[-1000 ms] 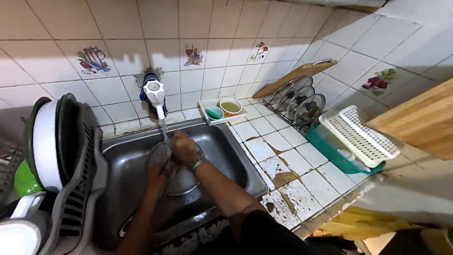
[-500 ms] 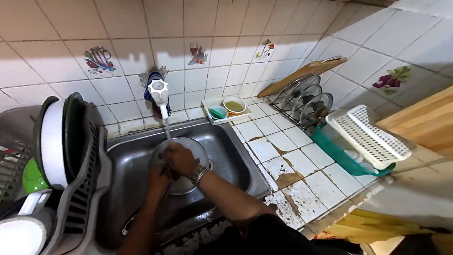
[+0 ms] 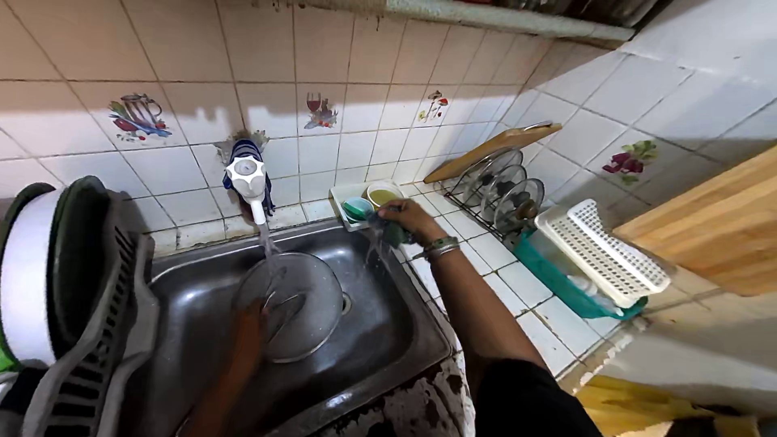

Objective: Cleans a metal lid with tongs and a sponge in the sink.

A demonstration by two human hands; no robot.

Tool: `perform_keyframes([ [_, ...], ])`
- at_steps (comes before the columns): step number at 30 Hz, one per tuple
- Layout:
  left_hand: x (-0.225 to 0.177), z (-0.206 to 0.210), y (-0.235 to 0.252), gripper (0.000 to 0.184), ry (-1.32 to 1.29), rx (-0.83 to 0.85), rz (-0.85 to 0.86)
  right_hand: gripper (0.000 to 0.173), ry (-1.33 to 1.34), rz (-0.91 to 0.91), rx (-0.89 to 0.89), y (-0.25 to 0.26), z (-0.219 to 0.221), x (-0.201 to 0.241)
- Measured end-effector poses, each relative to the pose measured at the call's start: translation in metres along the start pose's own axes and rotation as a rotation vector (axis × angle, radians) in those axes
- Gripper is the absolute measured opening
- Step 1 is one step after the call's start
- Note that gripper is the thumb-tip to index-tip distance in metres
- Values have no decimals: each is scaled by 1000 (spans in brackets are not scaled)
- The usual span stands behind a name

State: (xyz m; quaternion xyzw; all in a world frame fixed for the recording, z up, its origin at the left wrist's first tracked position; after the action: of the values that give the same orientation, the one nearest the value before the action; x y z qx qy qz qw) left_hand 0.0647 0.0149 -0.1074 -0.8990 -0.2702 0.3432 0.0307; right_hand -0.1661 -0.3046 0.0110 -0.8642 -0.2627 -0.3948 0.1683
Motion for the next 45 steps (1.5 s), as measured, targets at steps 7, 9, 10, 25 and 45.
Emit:
perform_keyframes([
  [7,-1,23,-9,86,94,187,-36,44,-267,-1,-511,73,-91,6],
  [9,-1,28,-7,71,97,229,-26,45,-367,15,-406,96,-80,-5],
  [10,-1,29,-6,66,114,251,-41,43,-450,42,-296,106,-68,-12],
  [25,-10,32,-11,103,218,186,37,11,1106,216,437,-18,279,106],
  [45,-33,-18,59,37,-801,1,-217,18,-493,-981,-84,-98,149,303],
])
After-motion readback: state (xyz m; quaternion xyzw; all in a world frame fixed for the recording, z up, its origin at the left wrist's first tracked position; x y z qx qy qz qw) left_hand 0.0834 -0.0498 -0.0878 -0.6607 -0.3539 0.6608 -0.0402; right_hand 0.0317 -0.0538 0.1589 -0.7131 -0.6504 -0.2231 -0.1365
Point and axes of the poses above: each hand's wrist, its own y-axis towards the middle knuckle, its own z-axis out of the palm, x = y × z, the point moved 8 cm from there along y, towards the middle knuckle, and after that the axes turned 3 degrees about x, right-handed, at the moved point
